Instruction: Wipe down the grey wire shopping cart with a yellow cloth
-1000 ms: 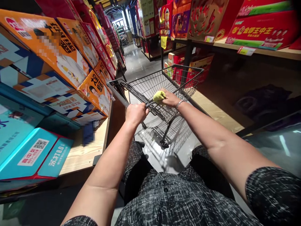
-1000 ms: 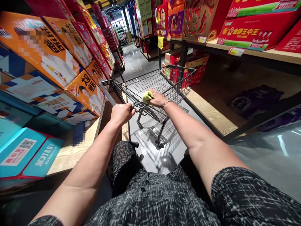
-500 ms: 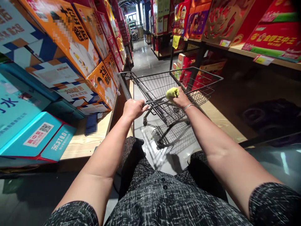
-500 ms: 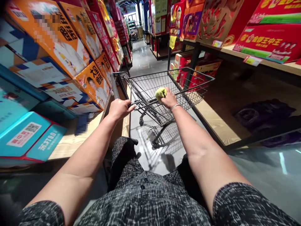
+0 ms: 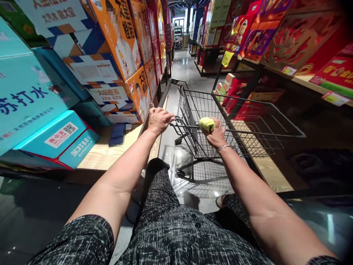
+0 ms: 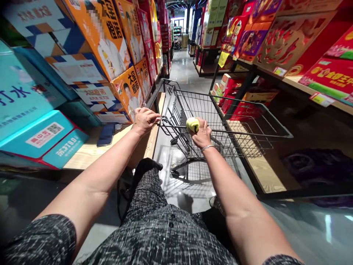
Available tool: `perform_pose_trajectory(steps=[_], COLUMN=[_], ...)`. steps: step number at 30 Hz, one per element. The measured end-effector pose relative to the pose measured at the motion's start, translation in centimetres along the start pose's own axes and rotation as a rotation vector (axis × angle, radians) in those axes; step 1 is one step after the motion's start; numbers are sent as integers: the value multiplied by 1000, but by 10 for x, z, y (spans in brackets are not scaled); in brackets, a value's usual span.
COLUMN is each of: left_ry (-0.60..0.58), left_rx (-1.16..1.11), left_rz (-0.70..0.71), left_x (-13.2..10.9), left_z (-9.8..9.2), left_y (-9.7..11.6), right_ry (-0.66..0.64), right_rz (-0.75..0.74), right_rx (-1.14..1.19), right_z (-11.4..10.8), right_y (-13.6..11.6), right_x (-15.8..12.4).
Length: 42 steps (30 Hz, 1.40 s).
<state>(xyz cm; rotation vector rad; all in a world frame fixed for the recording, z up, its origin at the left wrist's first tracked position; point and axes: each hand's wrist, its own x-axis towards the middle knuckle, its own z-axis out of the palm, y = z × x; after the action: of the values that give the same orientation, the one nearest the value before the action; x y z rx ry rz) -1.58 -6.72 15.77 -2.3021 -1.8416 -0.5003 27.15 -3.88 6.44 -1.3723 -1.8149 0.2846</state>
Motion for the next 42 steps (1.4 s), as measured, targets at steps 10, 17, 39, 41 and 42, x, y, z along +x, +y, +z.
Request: perform_pose_trajectory(steps=[10, 17, 39, 41, 42], left_ry=[46, -31, 13, -6, -11], left_rx=[-121, -160, -214, -229, -241], left_rz=[-201, -204, -251, -288, -309], left_x=[11, 27, 70, 75, 78], left_z=[10, 25, 54, 53, 53], left_y=[11, 14, -40, -38, -37], right_ry=[-176, -361, -734, -829, -848], right_rz=[-227, -278, -141, -10, 51], right_rx=[-229, -251, 205, 419, 506], right_z=[10, 15, -11, -6, -2], right_y=[-57, -64, -51, -41, -35], right_x=[3, 22, 33, 45, 52])
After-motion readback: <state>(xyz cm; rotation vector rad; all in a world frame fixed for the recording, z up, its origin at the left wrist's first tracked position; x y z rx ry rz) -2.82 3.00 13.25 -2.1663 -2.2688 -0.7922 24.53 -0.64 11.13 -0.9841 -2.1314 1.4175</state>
